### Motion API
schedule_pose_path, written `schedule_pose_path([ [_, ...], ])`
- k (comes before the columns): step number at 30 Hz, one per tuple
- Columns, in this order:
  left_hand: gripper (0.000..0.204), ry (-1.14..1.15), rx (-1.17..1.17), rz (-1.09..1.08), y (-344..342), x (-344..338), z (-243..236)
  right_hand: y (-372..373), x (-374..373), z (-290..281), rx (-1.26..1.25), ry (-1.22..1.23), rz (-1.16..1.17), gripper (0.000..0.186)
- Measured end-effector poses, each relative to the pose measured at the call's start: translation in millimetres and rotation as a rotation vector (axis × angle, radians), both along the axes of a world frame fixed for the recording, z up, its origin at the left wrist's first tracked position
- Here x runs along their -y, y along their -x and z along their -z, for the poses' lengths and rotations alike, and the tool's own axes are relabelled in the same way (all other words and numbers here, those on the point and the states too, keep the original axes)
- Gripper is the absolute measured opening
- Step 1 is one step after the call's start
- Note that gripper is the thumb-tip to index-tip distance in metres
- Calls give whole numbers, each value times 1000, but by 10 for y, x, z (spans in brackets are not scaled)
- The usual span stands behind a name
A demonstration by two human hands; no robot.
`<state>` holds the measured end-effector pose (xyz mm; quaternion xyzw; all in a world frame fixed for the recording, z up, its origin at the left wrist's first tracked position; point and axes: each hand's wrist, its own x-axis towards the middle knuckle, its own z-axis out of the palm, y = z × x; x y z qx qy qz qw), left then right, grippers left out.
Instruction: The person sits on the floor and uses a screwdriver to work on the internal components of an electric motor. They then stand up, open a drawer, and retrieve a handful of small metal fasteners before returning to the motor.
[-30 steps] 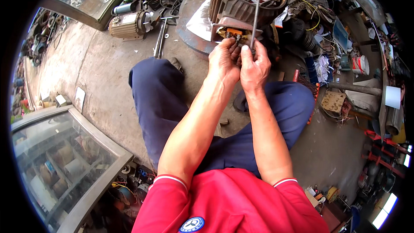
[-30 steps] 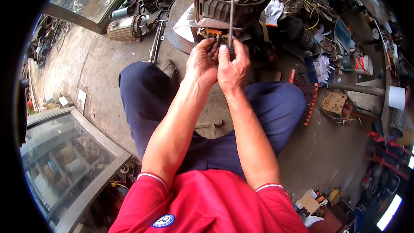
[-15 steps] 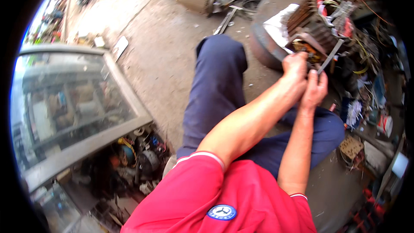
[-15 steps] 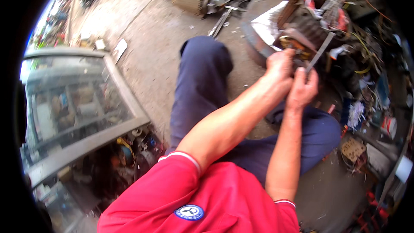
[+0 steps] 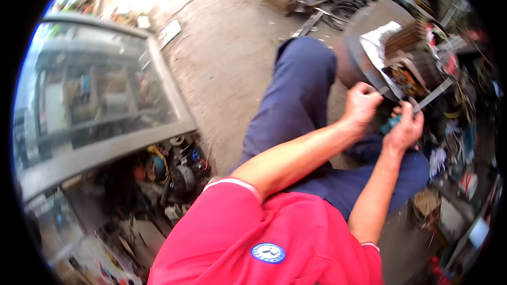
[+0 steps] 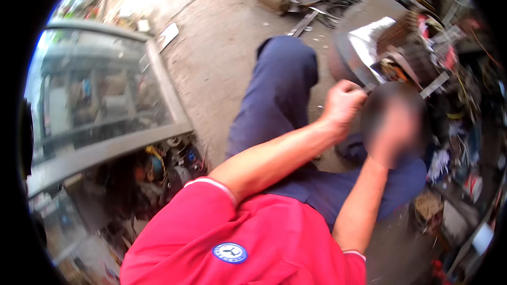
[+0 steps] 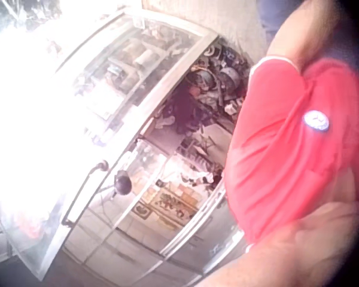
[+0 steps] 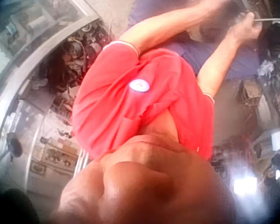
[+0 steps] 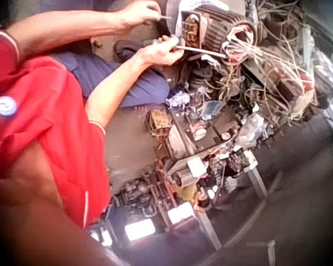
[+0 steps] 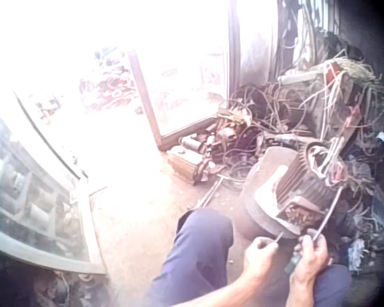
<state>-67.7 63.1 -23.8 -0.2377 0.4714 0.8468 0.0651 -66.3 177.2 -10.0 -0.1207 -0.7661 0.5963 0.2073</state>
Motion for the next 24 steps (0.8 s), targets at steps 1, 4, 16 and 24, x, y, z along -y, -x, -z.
schedule_pose_path([
  [1, 15, 47, -69, 0, -75, 186, -159, -27, 67, -63, -5, 2, -37, 22],
  [4, 16, 140, -347, 14, -289, 638, -664, -179, 211, -75, 7, 70, -133, 18],
  [16, 13, 293, -456, 410, -125, 686, -266, -485, 174, -274, 139, -67, -359, 25],
  [24, 24, 326, -222, 207, 24, 578, 548, -49, 393, 410, 333, -217, -477, 26],
])
